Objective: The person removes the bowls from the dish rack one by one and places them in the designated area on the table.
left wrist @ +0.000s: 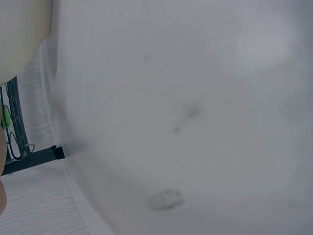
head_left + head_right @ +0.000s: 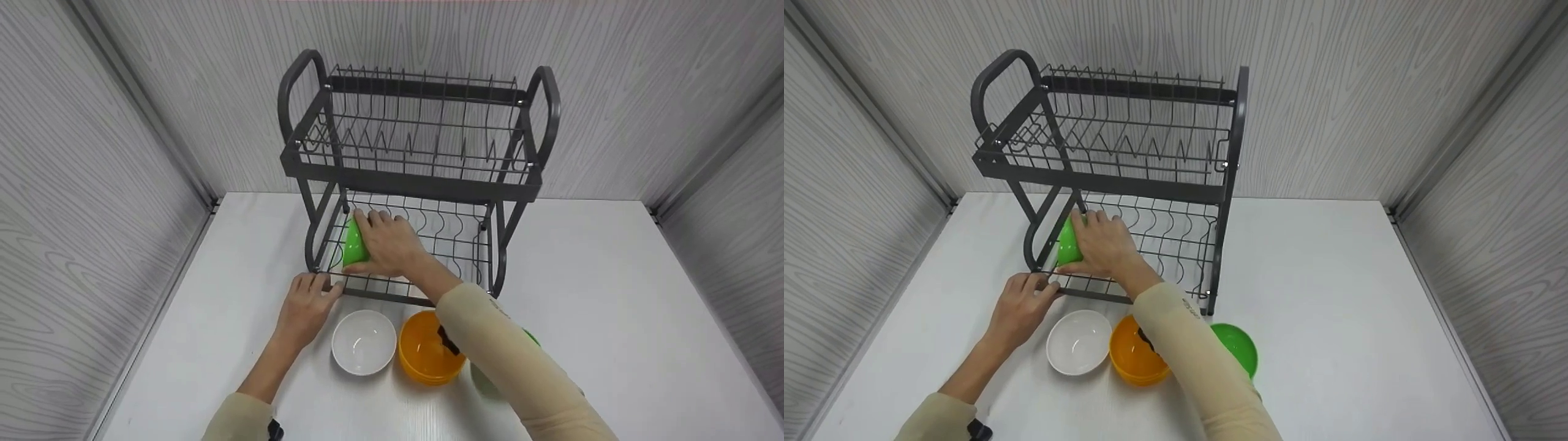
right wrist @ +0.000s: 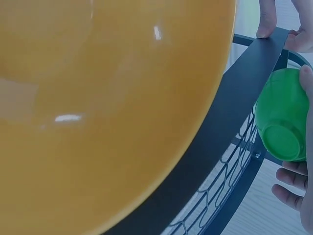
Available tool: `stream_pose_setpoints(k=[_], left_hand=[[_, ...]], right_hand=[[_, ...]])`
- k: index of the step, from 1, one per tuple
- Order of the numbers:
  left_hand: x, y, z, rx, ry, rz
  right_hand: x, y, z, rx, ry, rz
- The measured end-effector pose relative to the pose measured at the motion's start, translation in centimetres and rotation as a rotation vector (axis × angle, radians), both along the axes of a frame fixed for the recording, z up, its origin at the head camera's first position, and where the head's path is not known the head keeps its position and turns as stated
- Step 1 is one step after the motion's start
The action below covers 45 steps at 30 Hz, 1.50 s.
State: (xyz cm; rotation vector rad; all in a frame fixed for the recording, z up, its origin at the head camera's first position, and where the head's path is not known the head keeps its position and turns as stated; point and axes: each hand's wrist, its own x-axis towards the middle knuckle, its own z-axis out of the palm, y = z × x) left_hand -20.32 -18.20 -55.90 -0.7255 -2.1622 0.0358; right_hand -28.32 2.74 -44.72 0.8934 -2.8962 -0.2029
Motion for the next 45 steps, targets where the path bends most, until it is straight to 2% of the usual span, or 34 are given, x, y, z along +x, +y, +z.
stream_pose_setpoints(k=[5, 15, 22, 29, 32, 35, 45], left_hand=[[0.0, 0.0, -0.1, 0.007, 0.001, -0.003], [0.3, 0.1, 0.2, -0.011, -0.037, 0.024], [0.1, 0.1, 0.1, -0.01, -0.016, 0.025], [0.0, 0.1, 0.1, -0.025, -0.029, 0.042], [0.1, 0.0, 0.1, -0.026, -0.038, 0.051], [0.1, 0.0, 0.1, -0.023, -0.037, 0.05], [0.0, 0.2, 0.0, 0.005, -0.033, 0.037]], right_hand=[[0.1, 1.0, 0.4, -0.02, -0.02, 0.003], [0.9, 2.5, 1.5, 0.008, -0.015, 0.004], [1.4, 2.7, 2.2, 0.012, -0.039, 0.019], [2.0, 3.5, 2.1, 0.027, 0.004, 0.035], [2.2, 3.8, 2.2, -0.003, 0.003, 0.042], [2.4, 4.2, 2.5, -0.033, -0.001, 0.048], [3.4, 6.0, 3.0, -0.04, 0.055, 0.099]])
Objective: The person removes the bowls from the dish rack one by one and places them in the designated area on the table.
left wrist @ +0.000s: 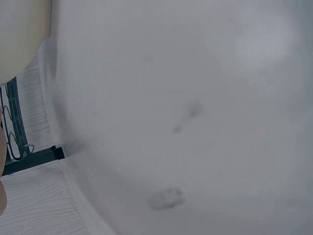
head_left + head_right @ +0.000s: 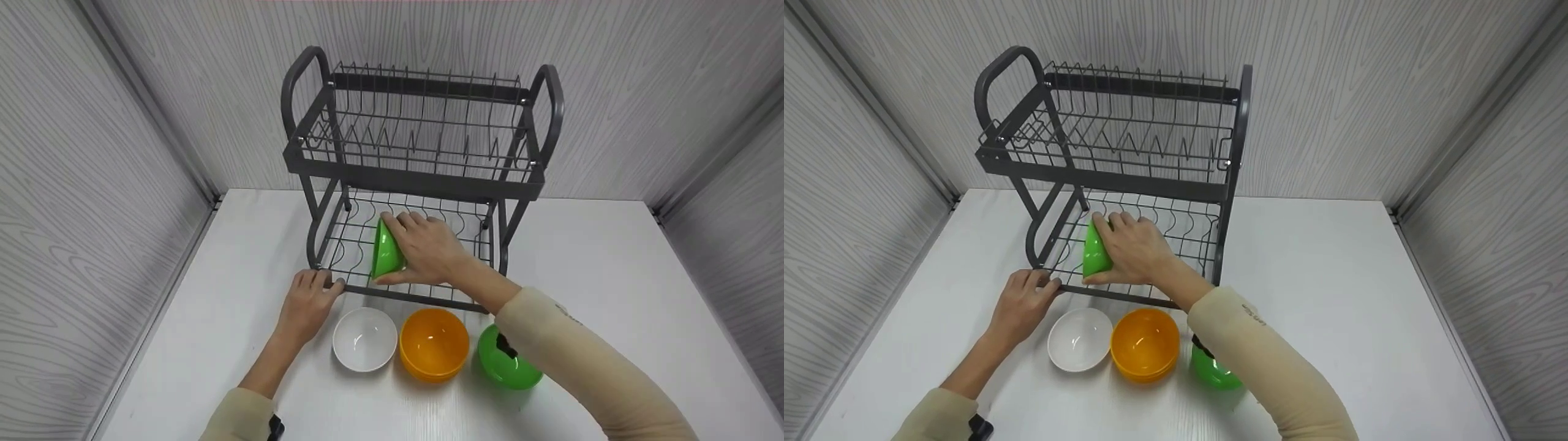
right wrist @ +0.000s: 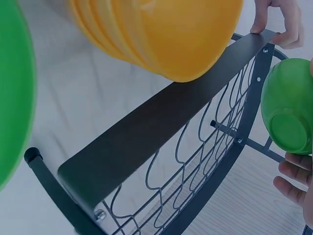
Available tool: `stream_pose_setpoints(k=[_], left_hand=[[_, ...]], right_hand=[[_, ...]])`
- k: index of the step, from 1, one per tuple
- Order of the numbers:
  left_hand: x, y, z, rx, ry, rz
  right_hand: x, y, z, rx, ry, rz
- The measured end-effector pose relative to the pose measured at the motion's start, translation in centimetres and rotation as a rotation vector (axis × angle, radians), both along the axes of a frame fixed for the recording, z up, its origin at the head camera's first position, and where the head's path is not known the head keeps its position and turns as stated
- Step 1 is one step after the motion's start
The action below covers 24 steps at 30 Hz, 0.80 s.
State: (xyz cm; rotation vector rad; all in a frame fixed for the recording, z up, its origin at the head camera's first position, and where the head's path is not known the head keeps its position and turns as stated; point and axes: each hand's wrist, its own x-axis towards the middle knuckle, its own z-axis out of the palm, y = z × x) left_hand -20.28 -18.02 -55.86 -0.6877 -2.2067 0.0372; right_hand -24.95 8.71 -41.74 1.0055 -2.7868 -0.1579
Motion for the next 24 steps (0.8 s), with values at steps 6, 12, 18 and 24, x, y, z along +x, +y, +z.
stream_pose_setpoints(k=[6, 12, 18, 24], left_hand=[[0.1, 0.0, -0.1, -0.02, -0.013, 0.016], [0.0, 0.0, -0.1, -0.004, -0.002, -0.001], [0.1, -0.1, -0.1, 0.004, -0.01, -0.011], [0.1, -0.1, -0.1, -0.005, -0.025, -0.003]], right_hand=[[0.9, 1.3, -0.2, -0.021, 0.012, 0.038], [1.6, 2.2, -0.1, -0.029, 0.019, 0.06], [2.2, 3.0, 0.3, -0.027, 0.04, 0.098], [2.8, 4.0, 0.4, -0.023, 0.069, 0.102]])
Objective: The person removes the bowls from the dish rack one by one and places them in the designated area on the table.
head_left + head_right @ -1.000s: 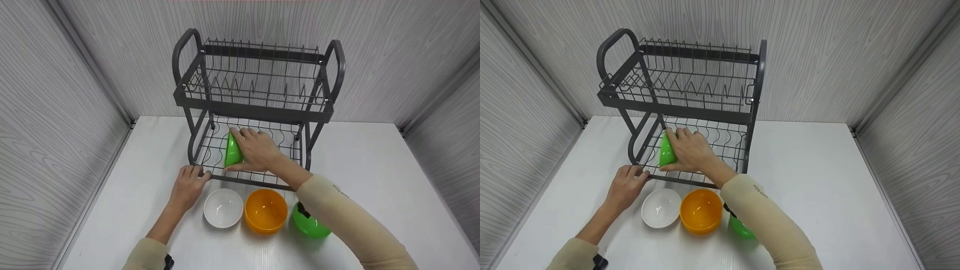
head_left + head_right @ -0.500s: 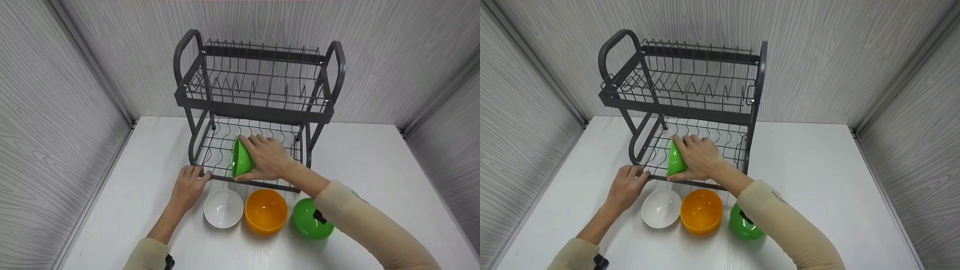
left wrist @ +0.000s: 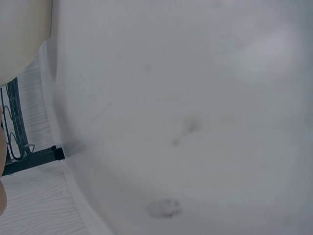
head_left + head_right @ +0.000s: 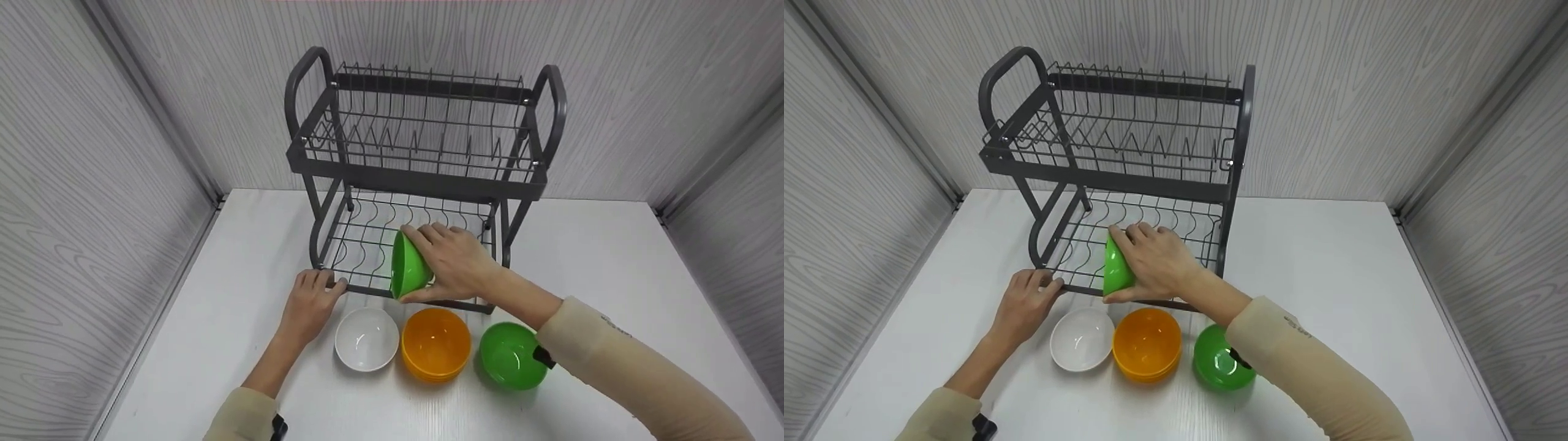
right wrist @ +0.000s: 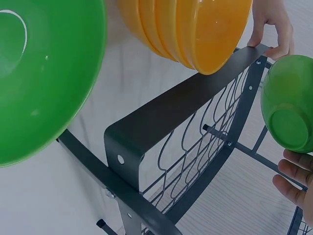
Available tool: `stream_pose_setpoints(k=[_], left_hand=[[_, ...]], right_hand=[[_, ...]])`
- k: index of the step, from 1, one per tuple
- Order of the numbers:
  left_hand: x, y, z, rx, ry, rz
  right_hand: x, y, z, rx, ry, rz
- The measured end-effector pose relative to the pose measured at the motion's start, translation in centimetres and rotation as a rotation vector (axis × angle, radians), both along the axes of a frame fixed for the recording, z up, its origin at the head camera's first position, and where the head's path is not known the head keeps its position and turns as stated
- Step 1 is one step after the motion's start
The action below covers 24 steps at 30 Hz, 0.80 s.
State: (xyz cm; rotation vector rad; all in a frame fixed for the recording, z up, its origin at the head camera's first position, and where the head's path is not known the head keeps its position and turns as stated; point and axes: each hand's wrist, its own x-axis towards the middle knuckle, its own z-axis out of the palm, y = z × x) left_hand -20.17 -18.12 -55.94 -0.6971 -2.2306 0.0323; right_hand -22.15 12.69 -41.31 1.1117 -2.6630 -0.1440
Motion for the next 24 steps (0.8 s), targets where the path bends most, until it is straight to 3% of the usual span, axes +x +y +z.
stream_pose_setpoints(k=[24], left_hand=[[-0.1, 0.1, 0.1, -0.009, -0.003, 0.014]], right_hand=[[2.0, 5.0, -1.2, -0.318, 0.087, 0.078]])
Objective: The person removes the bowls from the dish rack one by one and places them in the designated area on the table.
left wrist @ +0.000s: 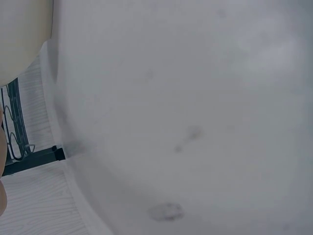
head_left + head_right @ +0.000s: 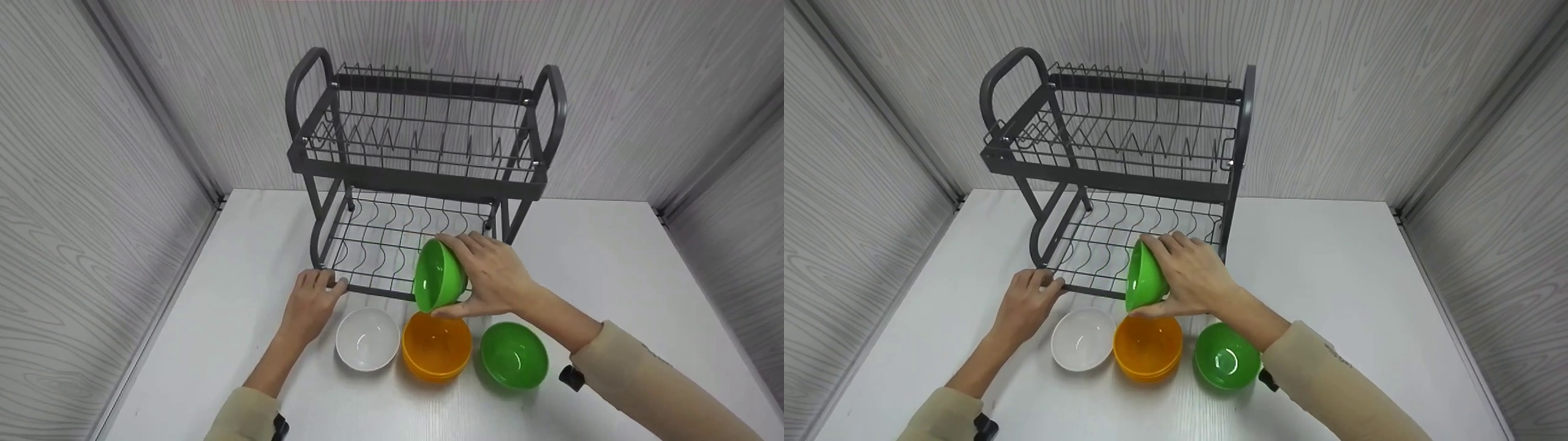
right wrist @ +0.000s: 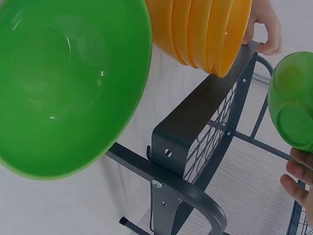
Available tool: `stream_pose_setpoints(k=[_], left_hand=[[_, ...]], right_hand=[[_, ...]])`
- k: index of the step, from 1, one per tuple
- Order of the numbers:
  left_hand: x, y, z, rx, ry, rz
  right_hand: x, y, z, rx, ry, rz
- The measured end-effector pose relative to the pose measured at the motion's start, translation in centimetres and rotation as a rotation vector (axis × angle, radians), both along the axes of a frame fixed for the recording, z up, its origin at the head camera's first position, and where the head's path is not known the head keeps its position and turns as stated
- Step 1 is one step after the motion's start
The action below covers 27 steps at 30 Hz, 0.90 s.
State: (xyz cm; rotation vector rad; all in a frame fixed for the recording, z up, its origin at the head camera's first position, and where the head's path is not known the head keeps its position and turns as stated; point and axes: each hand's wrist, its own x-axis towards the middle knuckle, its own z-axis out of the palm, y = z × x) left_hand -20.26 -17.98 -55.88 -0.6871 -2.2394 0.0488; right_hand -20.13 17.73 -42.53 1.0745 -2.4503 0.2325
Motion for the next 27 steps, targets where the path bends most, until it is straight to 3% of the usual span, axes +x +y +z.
stream_pose_setpoints(k=[8, 14, 27], left_hand=[[0.1, 0.0, 0.2, 0.003, -0.004, -0.001], [0.3, 0.0, 0.2, -0.025, -0.007, 0.034], [0.3, -0.1, 0.3, -0.025, -0.006, 0.021]], right_hand=[[1.0, 1.4, -0.1, -0.107, 0.02, 0.002], [1.9, 2.6, -0.3, -0.187, 0.017, 0.001], [3.5, 5.7, -1.4, -0.246, 0.014, -0.005]])
